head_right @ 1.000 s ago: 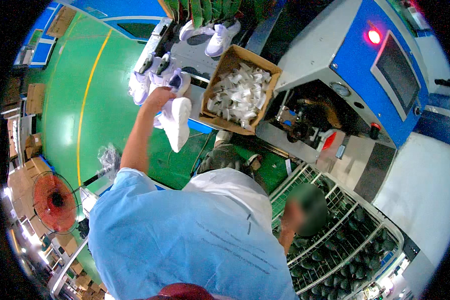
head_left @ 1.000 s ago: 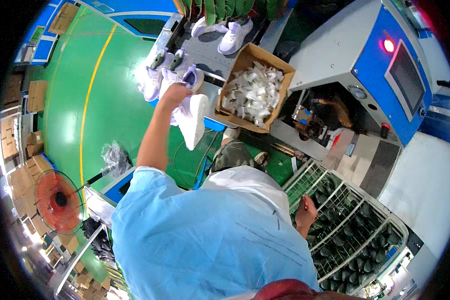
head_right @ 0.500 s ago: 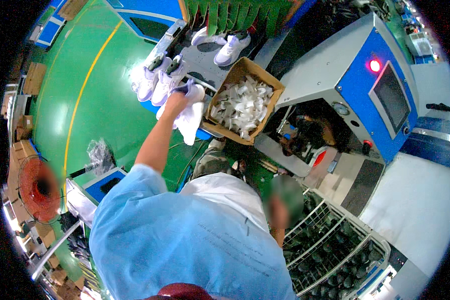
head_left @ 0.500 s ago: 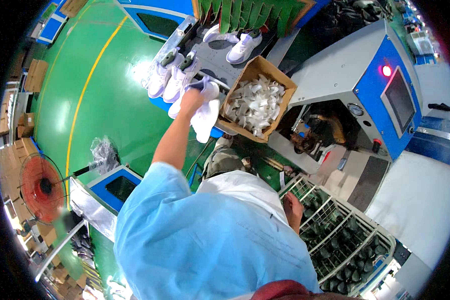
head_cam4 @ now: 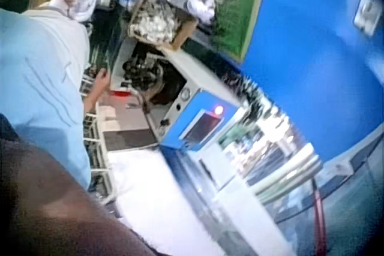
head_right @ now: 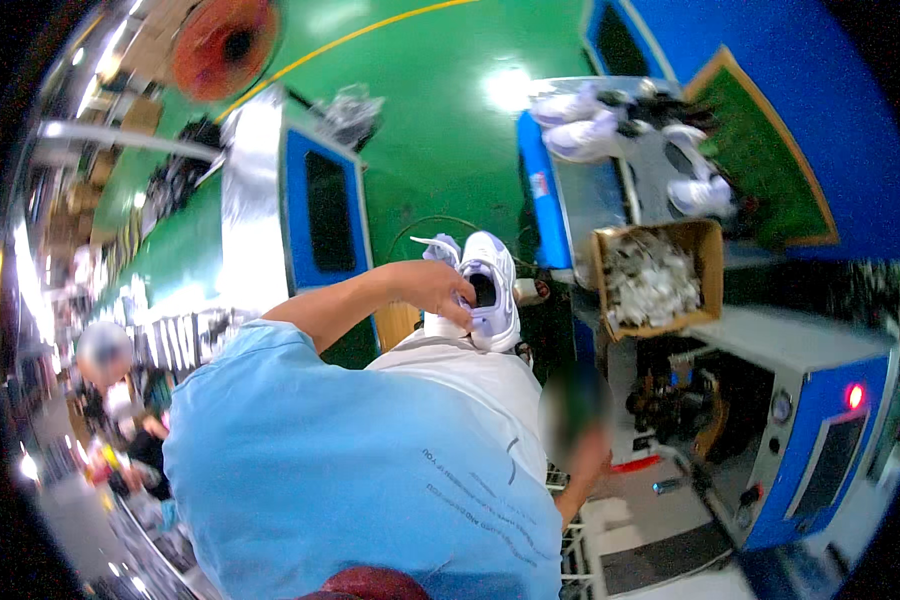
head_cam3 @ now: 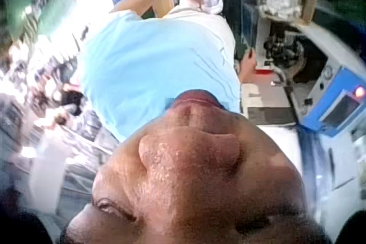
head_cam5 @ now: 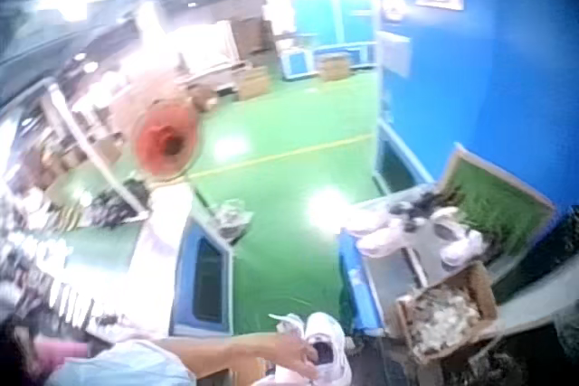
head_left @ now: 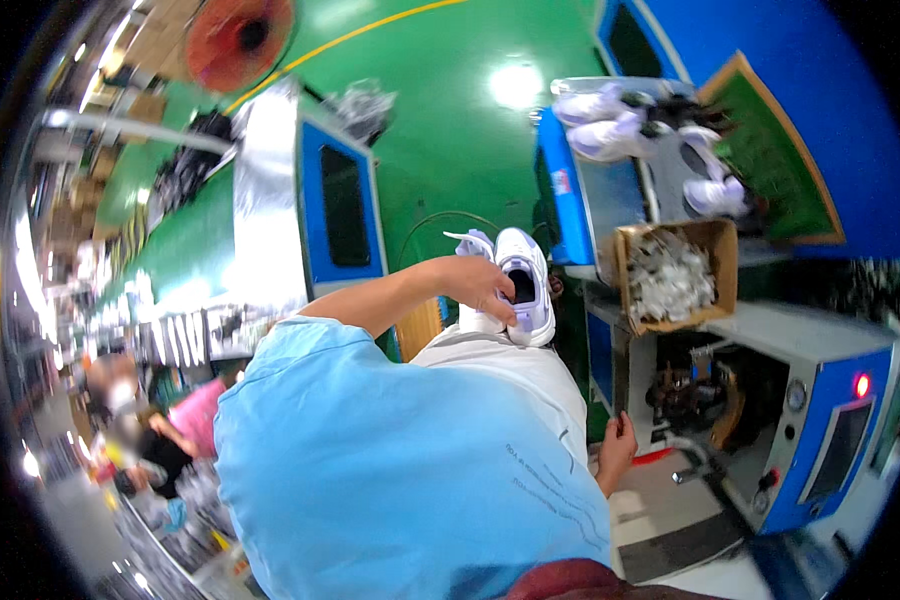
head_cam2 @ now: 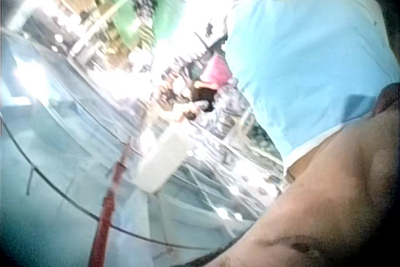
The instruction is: The person takes white shoes, inserts white plastic components into them from a box, places the shoes into an industrial pressing machine, and maneuvers a mobile metal rack filled with green shoe lasts across a factory floor.
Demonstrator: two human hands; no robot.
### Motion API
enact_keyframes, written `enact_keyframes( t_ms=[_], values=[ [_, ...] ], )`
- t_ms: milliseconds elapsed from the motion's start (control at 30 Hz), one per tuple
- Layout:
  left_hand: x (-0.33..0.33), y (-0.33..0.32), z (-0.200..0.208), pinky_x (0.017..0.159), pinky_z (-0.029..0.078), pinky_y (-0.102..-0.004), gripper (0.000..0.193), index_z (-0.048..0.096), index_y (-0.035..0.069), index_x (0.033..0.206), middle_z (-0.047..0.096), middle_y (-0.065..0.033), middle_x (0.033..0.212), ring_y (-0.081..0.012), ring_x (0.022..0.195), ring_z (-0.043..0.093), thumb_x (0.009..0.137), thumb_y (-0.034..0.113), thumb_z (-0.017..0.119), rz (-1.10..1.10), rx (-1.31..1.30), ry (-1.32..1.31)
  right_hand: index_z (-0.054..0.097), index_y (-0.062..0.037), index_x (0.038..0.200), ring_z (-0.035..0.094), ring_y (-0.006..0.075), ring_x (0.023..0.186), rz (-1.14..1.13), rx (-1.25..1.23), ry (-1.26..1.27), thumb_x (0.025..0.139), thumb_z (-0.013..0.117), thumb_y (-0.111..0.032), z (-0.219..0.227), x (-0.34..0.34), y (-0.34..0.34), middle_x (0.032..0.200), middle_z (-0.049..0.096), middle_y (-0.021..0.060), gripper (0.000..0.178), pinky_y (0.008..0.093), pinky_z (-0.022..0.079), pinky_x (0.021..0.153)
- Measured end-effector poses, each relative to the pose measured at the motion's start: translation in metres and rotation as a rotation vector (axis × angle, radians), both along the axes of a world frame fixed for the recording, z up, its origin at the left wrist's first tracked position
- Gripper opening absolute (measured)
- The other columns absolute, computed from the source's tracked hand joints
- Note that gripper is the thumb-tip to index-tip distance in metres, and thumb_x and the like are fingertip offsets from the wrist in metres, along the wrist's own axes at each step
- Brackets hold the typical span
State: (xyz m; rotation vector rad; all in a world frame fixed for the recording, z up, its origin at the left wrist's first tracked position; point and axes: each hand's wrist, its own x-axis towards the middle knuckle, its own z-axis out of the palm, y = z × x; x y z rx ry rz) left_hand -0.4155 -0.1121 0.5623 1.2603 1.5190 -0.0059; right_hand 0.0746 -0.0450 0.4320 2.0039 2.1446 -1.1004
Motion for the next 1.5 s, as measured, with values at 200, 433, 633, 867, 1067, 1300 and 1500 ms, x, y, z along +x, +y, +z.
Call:
enact_keyframes(
  t_ms=[200,433,633,867,1067,1300,1500],
  values=[
    [0.017,-0.094,0.023,0.083,0.054,-0.046,0.063,0.073,0.011,0.12,0.074,-0.0182,0.104,-0.0375,0.097,0.069,0.08,0.059,0.068,0.215,0.297,-0.018,0.062,0.0002,0.134,0.068,0.031,0.107,0.178,-0.027,-0.024,0.096,0.065,-0.023,-0.006,-0.025,0.054,0.119,0.071,0.0203,0.045,0.0395,0.052,0.094],
    [0.032,-0.117,0.005,0.081,0.055,-0.0438,0.066,0.069,0.012,0.124,0.074,-0.0179,0.097,-0.0366,0.09,0.071,0.079,0.061,0.07,0.542,0.331,0.146,0.058,-0.0018,0.14,0.067,0.0303,0.112,0.3,-0.164,0.038,0.096,0.066,-0.024,0.038,-0.119,0.079,0.124,0.069,0.0204,0.05,0.0411,0.052,0.095],
    [-0.07,-0.224,-0.027,0.083,0.055,-0.0347,0.042,0.076,0.007,0.107,0.077,-0.0091,0.098,-0.0209,0.087,0.072,0.087,0.044,0.073,0.981,0.369,0.124,0.059,-0.001,0.138,0.068,0.029,0.108,0.362,-0.137,0.045,0.094,0.068,-0.024,0.03,-0.118,0.083,0.118,0.071,0.0197,0.05,0.0416,0.052,0.093],
    [-0.221,-0.458,-0.01,0.087,0.055,-0.0394,0.048,0.07,-0.001,0.117,0.074,-0.0203,0.103,-0.0271,0.096,0.072,0.081,0.03,0.079,1.476,0.261,0.725,0.058,-0.0033,0.14,0.066,0.0315,0.117,0.328,-0.2,-0.127,0.094,0.066,-0.024,0.038,-0.1,0.091,0.128,0.068,0.0206,0.051,0.0426,0.05,0.099],
    [-0.313,-0.405,-0.049,0.092,0.052,-0.0465,0.057,0.063,-0.001,0.121,0.069,-0.0225,0.108,-0.0364,0.111,0.065,0.089,0.046,0.067,1.738,-0.031,1.461,0.063,-0.0008,0.134,0.067,0.0351,0.112,0.281,-0.035,-0.013,0.096,0.063,-0.02,0.046,-0.075,0.12,0.123,0.069,0.0212,0.043,0.0427,0.051,0.095],
    [-0.172,0.039,-0.197,0.107,0.046,-0.0419,0.063,0.054,-0.002,0.138,0.06,-0.0229,0.136,-0.0364,0.126,0.059,0.086,0.027,0.075,0.792,0.652,0.41,0.065,0.0052,0.126,0.064,0.0354,0.116,-0.085,1.299,0.045,0.102,0.061,-0.012,0.153,-0.105,0.21,0.13,0.065,0.0204,0.03,0.0408,0.05,0.102],
    [-0.1,0.337,-0.221,0.105,0.045,-0.0463,0.081,0.047,-0.005,0.135,0.056,-0.0274,0.129,-0.0436,0.121,0.054,0.072,0.028,0.087,0.449,0.975,0.412,0.056,0.0045,0.136,0.049,0.0386,0.137,-0.069,1.539,-0.528,0.104,0.055,-0.027,0.2,-0.093,0.299,0.146,0.051,0.025,0.045,0.049,0.039,0.112]
  ],
)
